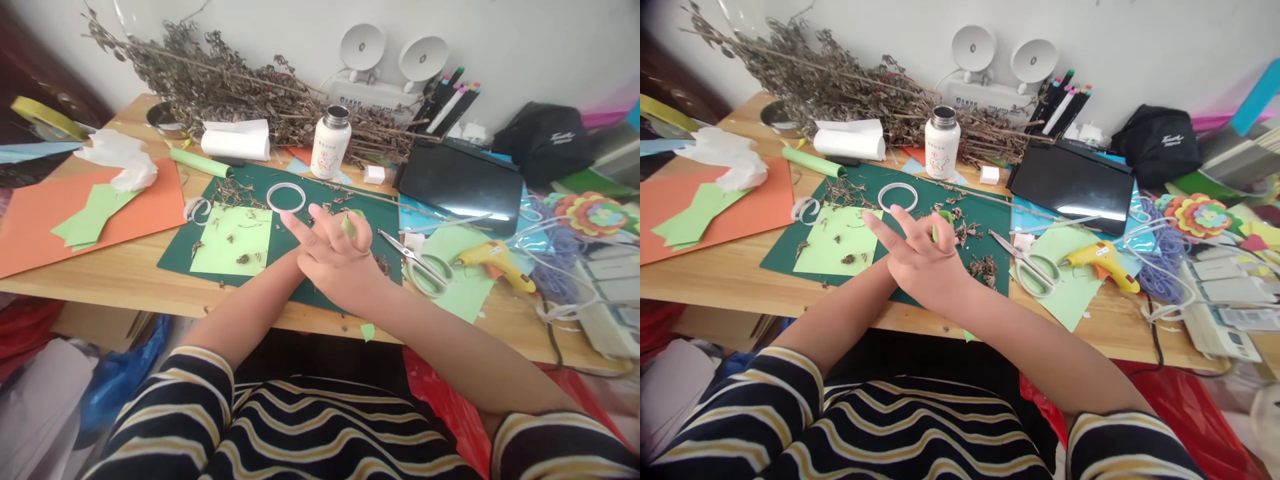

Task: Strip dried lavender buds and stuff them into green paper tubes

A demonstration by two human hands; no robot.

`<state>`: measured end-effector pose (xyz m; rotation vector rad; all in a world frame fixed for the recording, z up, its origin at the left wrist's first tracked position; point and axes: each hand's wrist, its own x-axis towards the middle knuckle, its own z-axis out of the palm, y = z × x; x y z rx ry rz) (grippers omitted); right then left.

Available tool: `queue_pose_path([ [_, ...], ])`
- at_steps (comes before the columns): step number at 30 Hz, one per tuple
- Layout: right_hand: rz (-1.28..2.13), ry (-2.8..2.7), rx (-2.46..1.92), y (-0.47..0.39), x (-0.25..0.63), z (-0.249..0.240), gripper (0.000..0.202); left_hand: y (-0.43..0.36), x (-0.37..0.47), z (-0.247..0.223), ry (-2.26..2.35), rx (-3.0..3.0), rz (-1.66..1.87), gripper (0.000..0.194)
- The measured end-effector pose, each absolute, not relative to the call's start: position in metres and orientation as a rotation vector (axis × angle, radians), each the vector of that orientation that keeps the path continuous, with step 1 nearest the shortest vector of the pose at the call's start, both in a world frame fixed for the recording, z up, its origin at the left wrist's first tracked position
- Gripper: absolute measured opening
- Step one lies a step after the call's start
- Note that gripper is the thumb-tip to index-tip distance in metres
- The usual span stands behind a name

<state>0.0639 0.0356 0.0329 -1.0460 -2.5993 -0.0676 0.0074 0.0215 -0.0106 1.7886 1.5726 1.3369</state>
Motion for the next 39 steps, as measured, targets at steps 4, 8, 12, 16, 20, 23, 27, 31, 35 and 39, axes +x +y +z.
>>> queue_pose_path([
  [4, -0.08, -2.543, -1.025, 0.042, 0.078, 0.046, 0.024, 0.059, -0.01, -0.022, 1.203, 1.9, 1.255, 0.012],
  [8, -0.043, -2.138, -1.102, 0.06, 0.109, 0.068, 0.018, 0.094, -0.018, -0.024, 0.864, 2.061, 1.171, 0.014],
  [12, 0.034, -2.042, -1.164, 0.072, 0.124, 0.077, 0.017, 0.095, -0.018, -0.02, 0.883, 2.055, 1.175, 0.018],
  [16, 0.159, -2.28, -1.152, 0.072, 0.126, 0.074, 0.02, 0.092, -0.017, -0.021, 0.884, 2.034, 1.21, 0.019],
  [20, 0.191, -2.297, -1.084, 0.072, 0.133, 0.074, 0.023, 0.093, -0.017, -0.022, 0.867, 2.043, 1.202, 0.02],
  [23, 0.132, -2.346, -1.065, 0.075, 0.134, 0.074, 0.022, 0.093, -0.016, -0.021, 0.87, 2.034, 1.208, 0.019],
  [27, 0.171, -2.387, -1.037, 0.076, 0.132, 0.082, 0.023, 0.093, -0.016, -0.019, 0.864, 2.015, 1.2, 0.02],
  [31, 0.14, -2.17, -1.016, 0.066, 0.147, 0.087, 0.03, 0.093, -0.018, -0.019, 0.877, 2.022, 1.155, 0.021],
  [35, 0.044, -2.14, -1.178, 0.048, 0.172, 0.053, 0.026, 0.093, -0.018, -0.018, 0.87, 2.023, 1.137, 0.02],
  [39, 0.037, -2.431, -1.57, 0.03, 0.183, 0.003, 0.037, 0.091, -0.017, -0.016, 0.841, 2.034, 1.134, 0.019],
])
